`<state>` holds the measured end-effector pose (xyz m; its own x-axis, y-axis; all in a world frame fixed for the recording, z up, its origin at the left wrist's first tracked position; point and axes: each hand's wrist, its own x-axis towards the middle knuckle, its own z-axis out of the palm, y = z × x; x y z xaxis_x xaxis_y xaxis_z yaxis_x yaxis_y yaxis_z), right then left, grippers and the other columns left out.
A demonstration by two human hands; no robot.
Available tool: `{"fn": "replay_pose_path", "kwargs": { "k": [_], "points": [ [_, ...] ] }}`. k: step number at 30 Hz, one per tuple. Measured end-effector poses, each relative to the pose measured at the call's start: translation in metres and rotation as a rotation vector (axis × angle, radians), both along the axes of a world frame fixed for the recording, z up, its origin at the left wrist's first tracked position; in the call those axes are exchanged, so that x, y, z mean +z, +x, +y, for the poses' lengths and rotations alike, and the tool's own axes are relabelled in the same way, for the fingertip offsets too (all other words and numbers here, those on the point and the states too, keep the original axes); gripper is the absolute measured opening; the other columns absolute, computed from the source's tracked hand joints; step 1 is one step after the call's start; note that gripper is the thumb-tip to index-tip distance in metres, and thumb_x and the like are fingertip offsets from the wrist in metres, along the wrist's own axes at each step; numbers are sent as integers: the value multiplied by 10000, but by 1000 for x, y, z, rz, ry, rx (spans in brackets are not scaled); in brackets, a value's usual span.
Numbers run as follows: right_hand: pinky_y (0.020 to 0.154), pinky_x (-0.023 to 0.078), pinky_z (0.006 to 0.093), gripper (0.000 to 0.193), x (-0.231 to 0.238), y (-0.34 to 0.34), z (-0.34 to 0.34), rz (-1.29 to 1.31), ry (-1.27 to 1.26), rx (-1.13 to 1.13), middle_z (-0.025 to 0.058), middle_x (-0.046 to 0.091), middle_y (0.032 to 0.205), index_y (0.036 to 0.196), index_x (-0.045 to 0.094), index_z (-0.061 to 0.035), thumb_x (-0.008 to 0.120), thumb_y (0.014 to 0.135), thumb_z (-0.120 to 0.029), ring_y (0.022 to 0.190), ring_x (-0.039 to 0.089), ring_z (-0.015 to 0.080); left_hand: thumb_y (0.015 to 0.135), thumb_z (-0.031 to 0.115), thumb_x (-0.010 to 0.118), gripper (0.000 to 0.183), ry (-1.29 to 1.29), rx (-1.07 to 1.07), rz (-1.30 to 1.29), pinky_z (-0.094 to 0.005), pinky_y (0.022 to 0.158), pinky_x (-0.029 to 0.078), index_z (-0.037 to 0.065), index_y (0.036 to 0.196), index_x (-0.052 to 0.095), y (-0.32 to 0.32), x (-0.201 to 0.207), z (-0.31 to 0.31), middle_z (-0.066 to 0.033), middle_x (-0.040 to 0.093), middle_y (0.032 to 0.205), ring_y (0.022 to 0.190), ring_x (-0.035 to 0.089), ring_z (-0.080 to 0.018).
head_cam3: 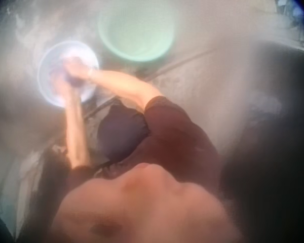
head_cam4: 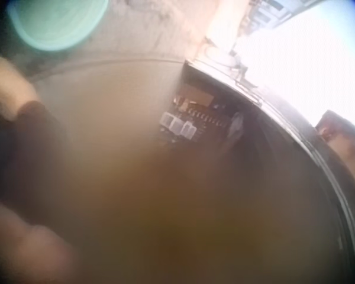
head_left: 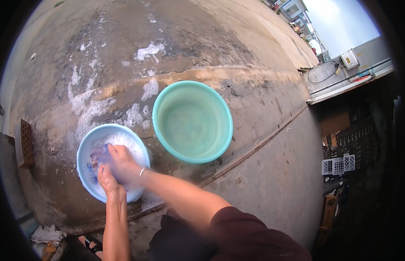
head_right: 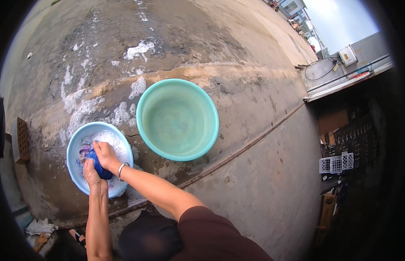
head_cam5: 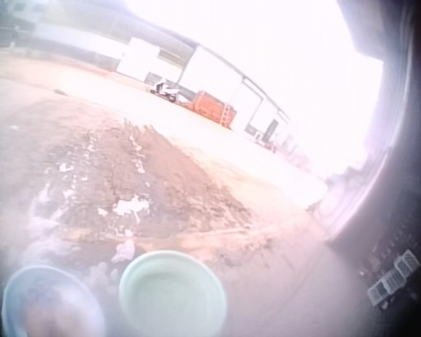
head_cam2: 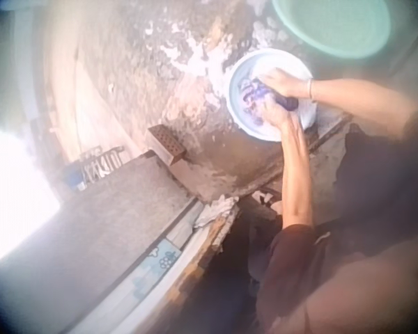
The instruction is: The person washes clothes by hand in a basin with soapy water, scrubbing and wringing the fabric before placing it in a separate basin.
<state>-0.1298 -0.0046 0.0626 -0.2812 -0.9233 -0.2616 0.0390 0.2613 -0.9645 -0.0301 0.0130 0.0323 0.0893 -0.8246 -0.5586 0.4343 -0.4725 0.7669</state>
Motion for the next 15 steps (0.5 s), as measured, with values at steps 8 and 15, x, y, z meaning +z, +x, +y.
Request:
{"fn": "replay_pose_path", "kwargs": {
  "k": [8,15],
  "points": [
    [1004,388,336,545,40,-25,29,-361,-332,243,95,583,1149,1054,523,-68,762,776,-471,1163,510,191,936,262,540,284,161,-22,565,-320,897,498,64,1140,554,-1,47,-11,-57,592,1046,983,593,-173],
    [1067,378,509,196,82,-36,28,709,-972,872,140,602,1190,783,579,-49,694,634,-105,1237,505,353,961,402,468,431,171,-453,773,-402,953,494,84,1249,508,-3,108,16,-110,563,1201,1108,575,-231]
  ]
}}
